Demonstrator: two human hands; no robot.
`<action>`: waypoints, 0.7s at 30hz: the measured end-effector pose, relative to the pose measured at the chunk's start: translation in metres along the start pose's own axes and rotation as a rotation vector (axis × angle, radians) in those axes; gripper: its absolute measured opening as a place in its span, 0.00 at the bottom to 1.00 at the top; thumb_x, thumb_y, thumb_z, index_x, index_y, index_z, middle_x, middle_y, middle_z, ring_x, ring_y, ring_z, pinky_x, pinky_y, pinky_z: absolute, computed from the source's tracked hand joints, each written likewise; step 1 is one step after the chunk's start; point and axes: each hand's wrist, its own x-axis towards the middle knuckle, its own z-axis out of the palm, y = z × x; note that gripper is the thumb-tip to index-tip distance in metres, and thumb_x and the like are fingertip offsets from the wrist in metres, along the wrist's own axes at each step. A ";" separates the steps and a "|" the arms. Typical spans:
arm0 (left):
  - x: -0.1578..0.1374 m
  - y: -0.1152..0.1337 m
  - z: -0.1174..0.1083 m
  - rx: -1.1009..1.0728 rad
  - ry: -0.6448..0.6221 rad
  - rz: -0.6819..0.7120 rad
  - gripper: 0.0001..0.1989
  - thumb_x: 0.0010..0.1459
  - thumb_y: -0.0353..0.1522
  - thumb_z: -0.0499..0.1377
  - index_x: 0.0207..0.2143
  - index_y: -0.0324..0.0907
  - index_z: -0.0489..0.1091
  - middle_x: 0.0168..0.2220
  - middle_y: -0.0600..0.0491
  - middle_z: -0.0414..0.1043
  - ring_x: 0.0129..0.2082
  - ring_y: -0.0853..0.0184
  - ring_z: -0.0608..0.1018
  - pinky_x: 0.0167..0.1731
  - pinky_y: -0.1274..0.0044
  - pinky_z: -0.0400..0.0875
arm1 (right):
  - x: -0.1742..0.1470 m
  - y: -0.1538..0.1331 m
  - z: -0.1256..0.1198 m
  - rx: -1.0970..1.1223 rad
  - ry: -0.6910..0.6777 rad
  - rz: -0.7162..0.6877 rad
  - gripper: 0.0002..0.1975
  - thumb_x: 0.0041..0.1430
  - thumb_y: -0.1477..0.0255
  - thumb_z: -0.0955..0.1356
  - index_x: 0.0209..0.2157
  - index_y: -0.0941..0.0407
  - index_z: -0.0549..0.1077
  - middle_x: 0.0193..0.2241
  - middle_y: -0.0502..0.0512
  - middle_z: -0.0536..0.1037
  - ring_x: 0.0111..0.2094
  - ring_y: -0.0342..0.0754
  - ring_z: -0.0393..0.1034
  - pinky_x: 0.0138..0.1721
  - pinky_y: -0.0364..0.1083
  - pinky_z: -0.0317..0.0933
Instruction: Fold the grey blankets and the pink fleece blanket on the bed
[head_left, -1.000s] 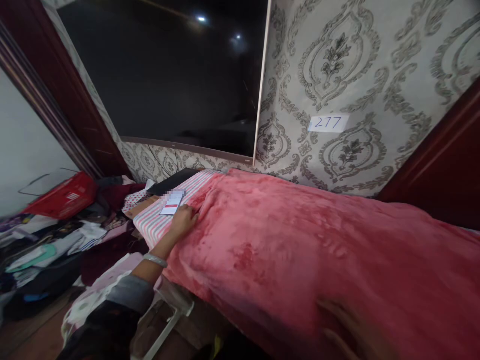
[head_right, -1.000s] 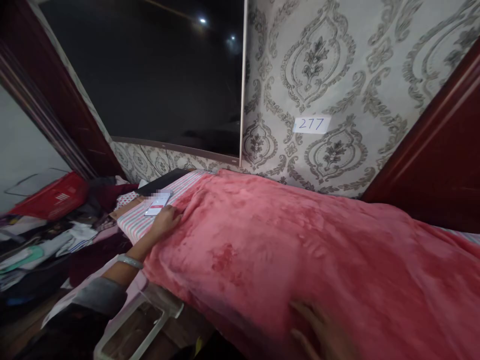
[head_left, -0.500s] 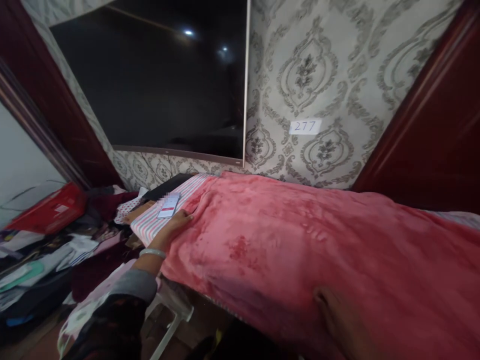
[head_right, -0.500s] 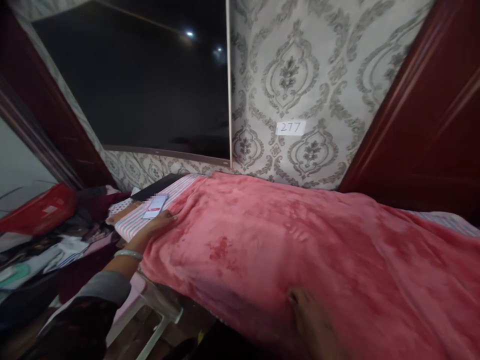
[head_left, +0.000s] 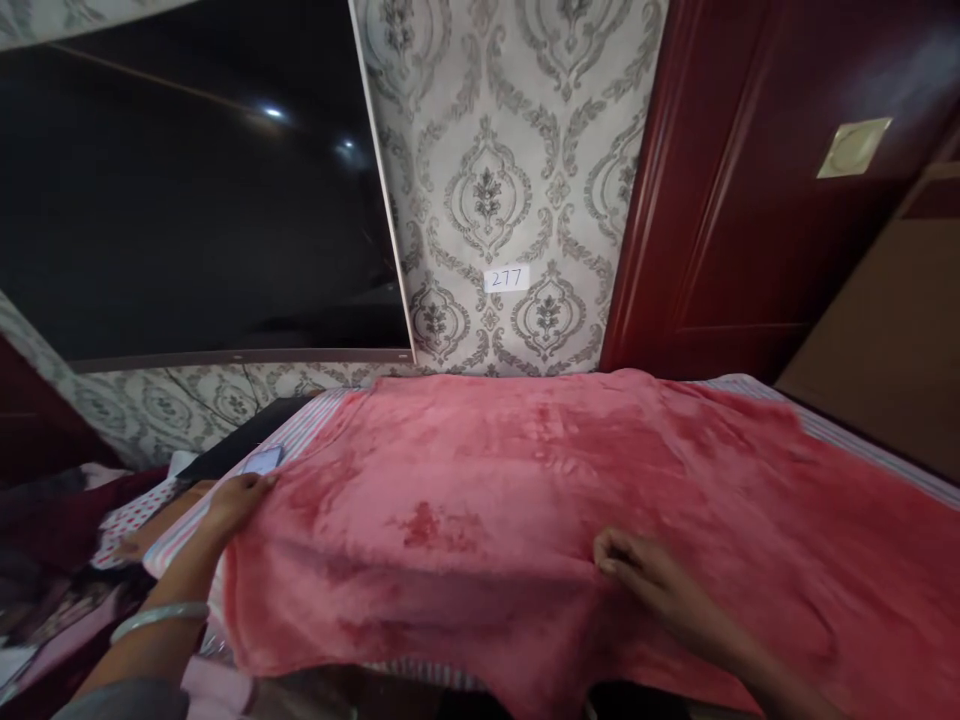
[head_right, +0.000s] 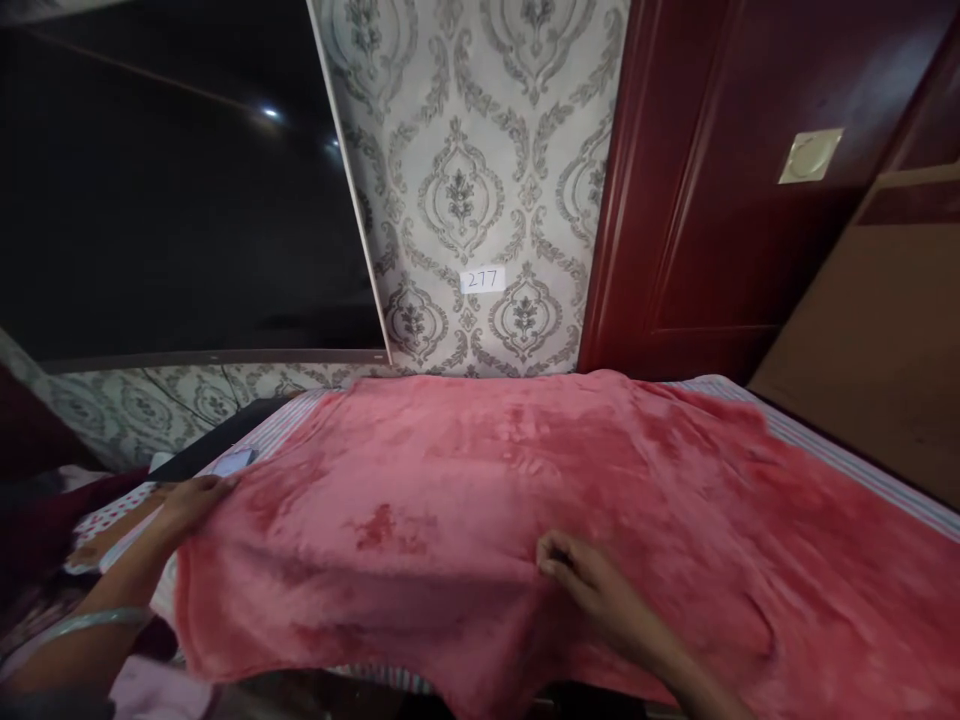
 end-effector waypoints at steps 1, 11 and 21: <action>0.000 -0.003 0.000 0.013 -0.008 0.003 0.18 0.59 0.40 0.50 0.21 0.43 0.68 0.24 0.51 0.73 0.35 0.58 0.78 0.34 0.73 0.67 | -0.003 0.002 0.001 0.003 -0.017 0.015 0.18 0.66 0.56 0.60 0.29 0.54 0.66 0.29 0.52 0.70 0.33 0.48 0.64 0.38 0.46 0.62; -0.017 -0.033 0.017 0.048 -0.091 -0.037 0.19 0.57 0.40 0.48 0.16 0.45 0.64 0.26 0.45 0.76 0.35 0.53 0.77 0.37 0.70 0.67 | -0.014 0.028 0.036 0.020 -0.086 0.080 0.15 0.63 0.58 0.64 0.28 0.53 0.69 0.26 0.52 0.68 0.30 0.50 0.63 0.32 0.46 0.63; -0.039 -0.045 0.023 0.070 0.027 -0.113 0.17 0.51 0.46 0.45 0.17 0.49 0.62 0.21 0.54 0.75 0.38 0.52 0.80 0.40 0.68 0.69 | -0.025 0.029 0.035 0.121 -0.114 0.098 0.12 0.63 0.62 0.61 0.30 0.55 0.64 0.28 0.50 0.66 0.31 0.46 0.59 0.34 0.43 0.56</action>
